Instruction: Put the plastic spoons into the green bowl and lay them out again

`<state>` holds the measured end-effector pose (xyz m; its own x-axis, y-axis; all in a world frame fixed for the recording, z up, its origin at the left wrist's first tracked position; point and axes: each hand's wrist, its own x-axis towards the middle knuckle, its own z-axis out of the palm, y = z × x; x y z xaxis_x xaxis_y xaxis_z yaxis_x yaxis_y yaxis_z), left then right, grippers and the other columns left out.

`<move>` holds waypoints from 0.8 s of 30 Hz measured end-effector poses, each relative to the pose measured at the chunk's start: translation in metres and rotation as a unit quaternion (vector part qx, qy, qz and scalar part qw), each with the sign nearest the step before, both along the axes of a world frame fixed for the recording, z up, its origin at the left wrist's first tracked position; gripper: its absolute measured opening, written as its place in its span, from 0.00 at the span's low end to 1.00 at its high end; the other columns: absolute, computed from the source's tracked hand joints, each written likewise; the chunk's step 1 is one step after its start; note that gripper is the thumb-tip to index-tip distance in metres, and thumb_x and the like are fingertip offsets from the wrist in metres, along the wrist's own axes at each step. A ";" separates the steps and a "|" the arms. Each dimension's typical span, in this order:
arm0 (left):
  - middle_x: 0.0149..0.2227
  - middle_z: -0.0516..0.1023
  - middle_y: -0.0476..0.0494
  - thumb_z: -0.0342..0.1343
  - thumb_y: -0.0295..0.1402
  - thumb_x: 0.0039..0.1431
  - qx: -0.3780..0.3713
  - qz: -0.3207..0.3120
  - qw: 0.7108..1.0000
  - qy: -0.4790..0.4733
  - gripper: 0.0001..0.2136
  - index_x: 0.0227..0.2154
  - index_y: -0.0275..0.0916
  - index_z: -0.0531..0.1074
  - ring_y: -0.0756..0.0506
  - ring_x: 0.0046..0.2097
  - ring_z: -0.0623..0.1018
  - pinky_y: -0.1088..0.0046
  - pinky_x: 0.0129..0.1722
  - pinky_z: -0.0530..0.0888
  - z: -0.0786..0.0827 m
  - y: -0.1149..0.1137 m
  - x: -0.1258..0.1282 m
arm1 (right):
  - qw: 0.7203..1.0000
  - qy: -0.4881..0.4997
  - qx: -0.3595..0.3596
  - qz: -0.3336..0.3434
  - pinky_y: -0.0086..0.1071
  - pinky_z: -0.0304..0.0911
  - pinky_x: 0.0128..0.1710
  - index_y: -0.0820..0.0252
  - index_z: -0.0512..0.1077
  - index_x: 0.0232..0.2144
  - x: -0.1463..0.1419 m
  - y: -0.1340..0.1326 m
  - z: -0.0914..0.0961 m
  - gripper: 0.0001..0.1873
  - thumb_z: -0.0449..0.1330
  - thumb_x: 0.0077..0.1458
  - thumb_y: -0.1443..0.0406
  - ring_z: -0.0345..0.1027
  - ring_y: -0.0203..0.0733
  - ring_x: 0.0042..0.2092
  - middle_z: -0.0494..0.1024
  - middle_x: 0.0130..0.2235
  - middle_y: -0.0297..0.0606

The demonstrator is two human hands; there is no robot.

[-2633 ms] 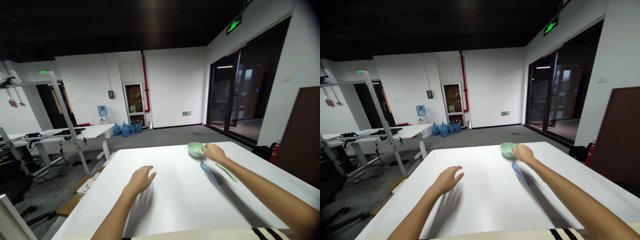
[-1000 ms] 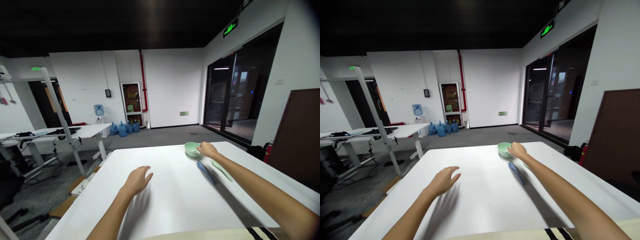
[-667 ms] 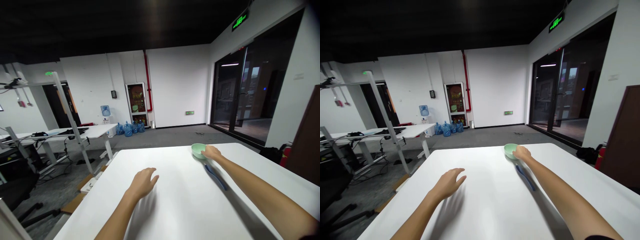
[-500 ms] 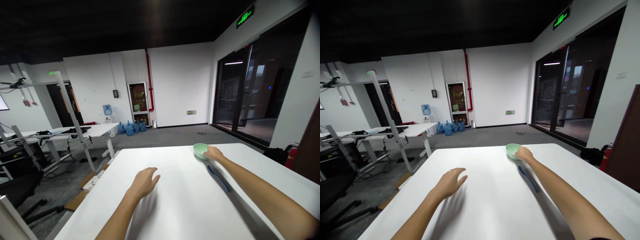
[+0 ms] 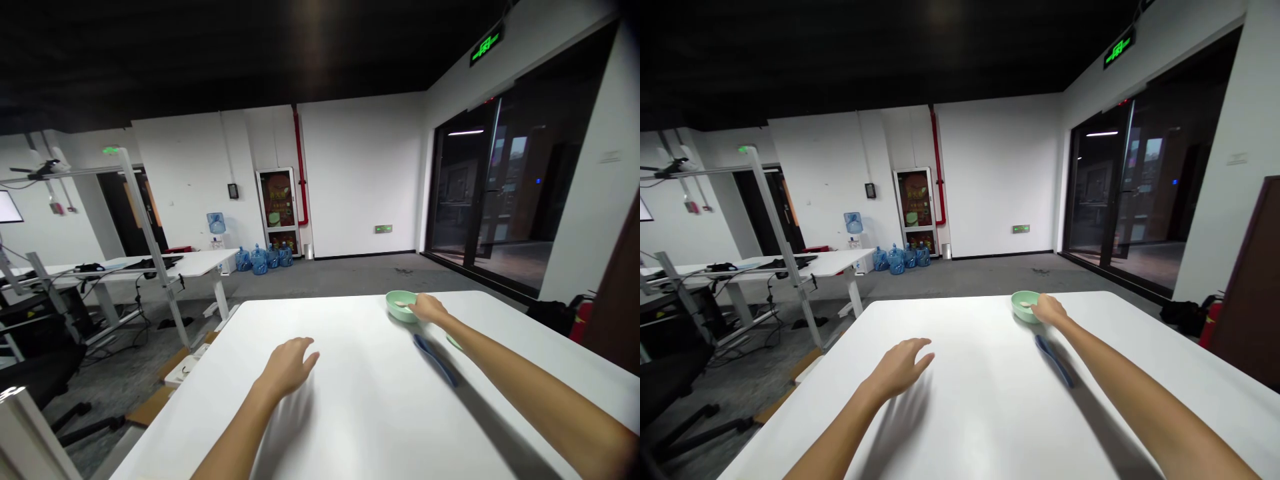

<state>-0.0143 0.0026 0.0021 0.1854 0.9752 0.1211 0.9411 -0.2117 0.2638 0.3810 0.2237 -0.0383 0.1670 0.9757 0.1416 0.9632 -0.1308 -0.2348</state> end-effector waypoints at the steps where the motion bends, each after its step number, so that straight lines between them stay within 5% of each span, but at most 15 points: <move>1: 0.58 0.73 0.42 0.42 0.48 0.64 0.001 -0.002 1.000 0.000 0.25 0.57 0.42 0.68 0.39 0.59 0.71 0.61 0.56 0.67 0.000 0.000 0.000 | 1.000 0.001 0.003 0.005 0.33 0.60 0.34 0.65 0.76 0.37 0.000 -0.007 0.006 0.18 0.55 0.55 0.56 0.74 0.51 0.42 0.78 0.43 0.54; 10: 0.58 0.73 0.40 0.42 0.47 0.64 0.005 -0.010 1.000 0.009 0.24 0.57 0.41 0.68 0.38 0.59 0.71 0.61 0.55 0.67 -0.001 -0.004 0.002 | 0.997 0.030 -0.008 0.069 0.29 0.56 0.28 0.61 0.73 0.22 0.009 -0.090 0.042 0.15 0.55 0.53 0.58 0.72 0.42 0.32 0.79 0.30 0.44; 15: 0.58 0.73 0.39 0.42 0.47 0.64 0.007 -0.009 1.000 0.016 0.25 0.57 0.41 0.68 0.38 0.58 0.71 0.61 0.54 0.68 -0.001 -0.006 0.003 | 0.983 0.101 -0.106 0.111 0.27 0.57 0.24 0.61 0.70 0.16 0.003 -0.125 0.025 0.16 0.57 0.50 0.60 0.68 0.36 0.22 0.78 0.24 0.40; 24: 0.57 0.74 0.40 0.42 0.47 0.64 -0.002 -0.010 1.000 0.015 0.24 0.56 0.41 0.69 0.38 0.58 0.71 0.61 0.54 0.68 0.003 -0.012 0.005 | 0.976 0.097 -0.152 0.119 0.29 0.61 0.23 0.62 0.67 0.14 -0.004 -0.142 -0.012 0.14 0.57 0.47 0.64 0.66 0.36 0.18 0.76 0.20 0.40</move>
